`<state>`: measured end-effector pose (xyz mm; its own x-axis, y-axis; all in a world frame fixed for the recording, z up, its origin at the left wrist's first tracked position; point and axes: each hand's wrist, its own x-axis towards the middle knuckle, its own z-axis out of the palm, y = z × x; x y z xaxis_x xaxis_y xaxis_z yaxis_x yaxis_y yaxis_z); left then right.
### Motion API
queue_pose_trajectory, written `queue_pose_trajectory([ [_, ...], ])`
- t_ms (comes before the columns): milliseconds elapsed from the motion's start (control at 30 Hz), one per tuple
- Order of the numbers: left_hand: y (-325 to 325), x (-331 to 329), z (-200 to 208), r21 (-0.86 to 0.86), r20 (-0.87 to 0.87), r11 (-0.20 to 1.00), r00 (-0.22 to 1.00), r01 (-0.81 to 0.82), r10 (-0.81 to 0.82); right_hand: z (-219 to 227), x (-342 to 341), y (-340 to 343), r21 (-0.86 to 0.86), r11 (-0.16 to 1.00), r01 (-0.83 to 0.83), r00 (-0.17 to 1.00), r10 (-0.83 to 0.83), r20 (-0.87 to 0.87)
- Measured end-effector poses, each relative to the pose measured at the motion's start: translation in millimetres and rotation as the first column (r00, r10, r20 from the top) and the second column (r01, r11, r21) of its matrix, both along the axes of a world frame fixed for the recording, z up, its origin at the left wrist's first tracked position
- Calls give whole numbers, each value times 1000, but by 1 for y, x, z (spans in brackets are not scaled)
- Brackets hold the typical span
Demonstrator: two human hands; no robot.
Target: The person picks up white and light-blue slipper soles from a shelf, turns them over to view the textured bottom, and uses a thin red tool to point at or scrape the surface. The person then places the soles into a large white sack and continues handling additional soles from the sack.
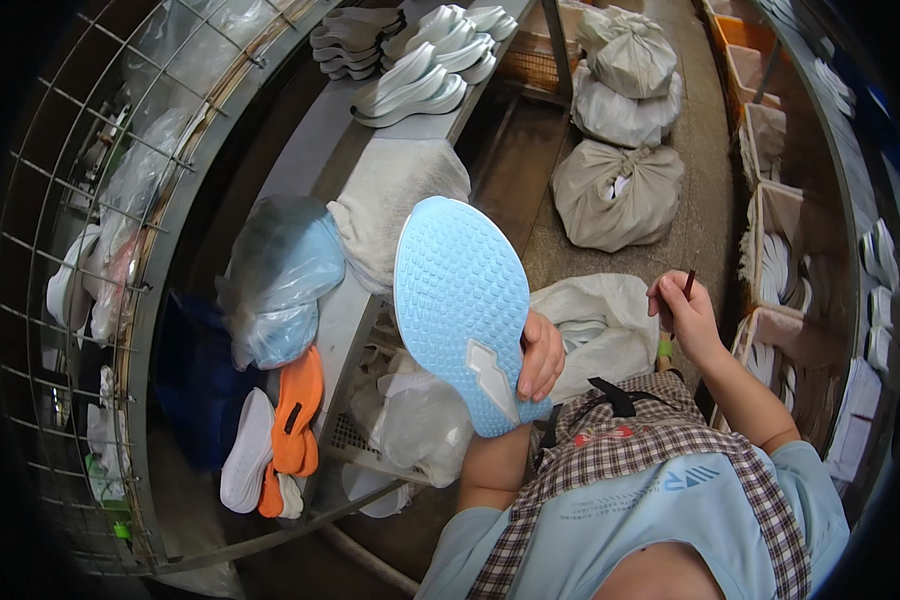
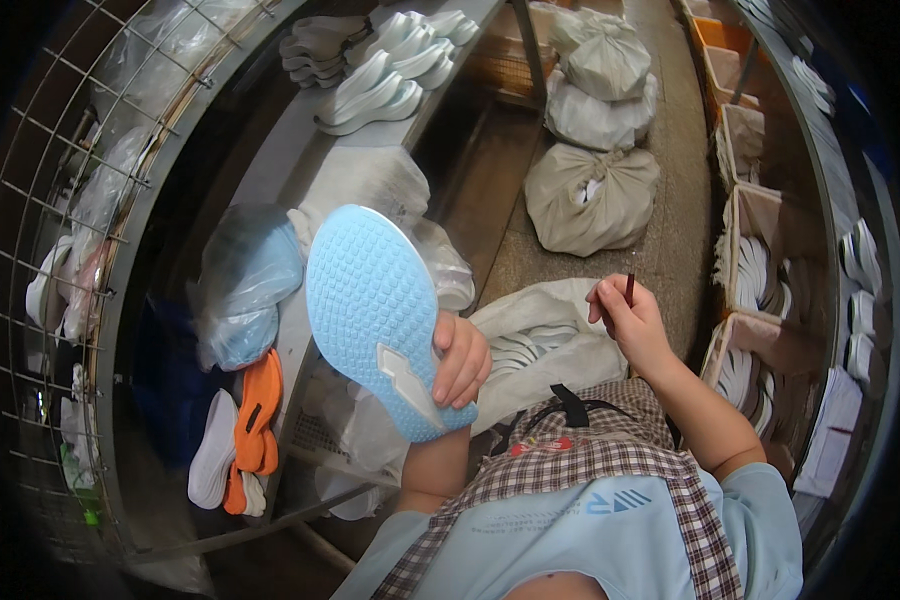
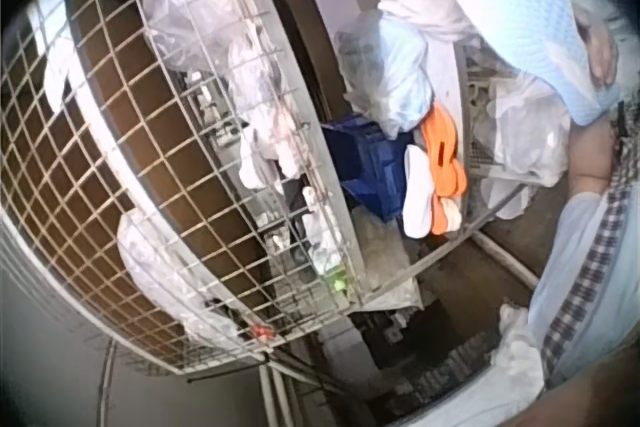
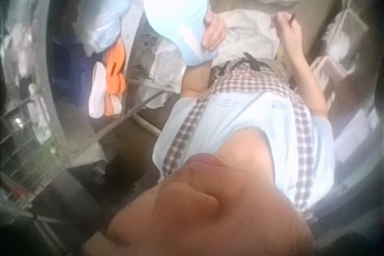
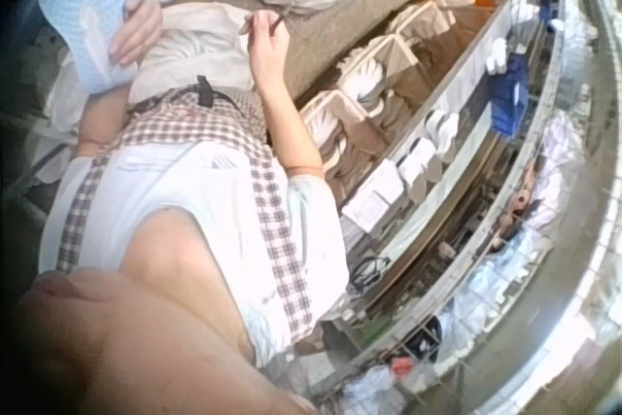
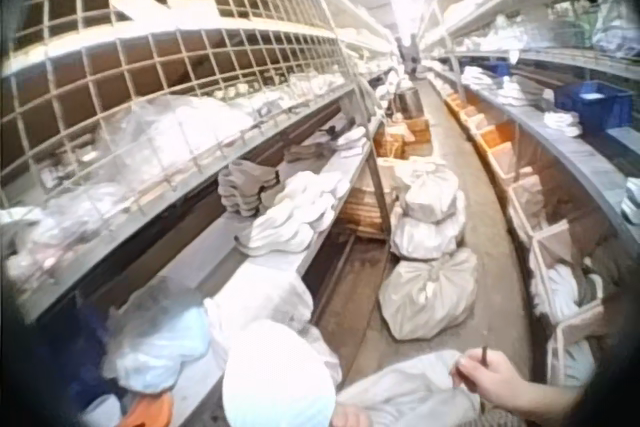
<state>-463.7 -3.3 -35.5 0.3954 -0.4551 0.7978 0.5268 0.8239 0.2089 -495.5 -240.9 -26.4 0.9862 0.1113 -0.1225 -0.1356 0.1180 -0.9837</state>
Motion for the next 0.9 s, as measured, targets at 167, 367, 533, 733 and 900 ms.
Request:
queue_pose_trajectory([
  [167,-3,-16,-5,-29,-61,995,994,93,-94,-4,-36,4,-26,997,70,997,-71,-18],
  [367,-21,-33,-42,-83,-162,984,972,158,-169,-25,-68,-15,39,984,175,976,-169,-135],
  [533,8,-90,-94,301,-519,948,816,-104,254,-75,-110,-55,-96,936,338,936,-345,-66],
  [733,32,-203,-204,884,-218,-149,672,444,707,-165,-178,-92,-310,895,321,915,-378,-145],
  [900,38,-335,-286,658,-280,-663,933,357,225,-245,-249,-80,-678,712,184,979,-194,62],
])
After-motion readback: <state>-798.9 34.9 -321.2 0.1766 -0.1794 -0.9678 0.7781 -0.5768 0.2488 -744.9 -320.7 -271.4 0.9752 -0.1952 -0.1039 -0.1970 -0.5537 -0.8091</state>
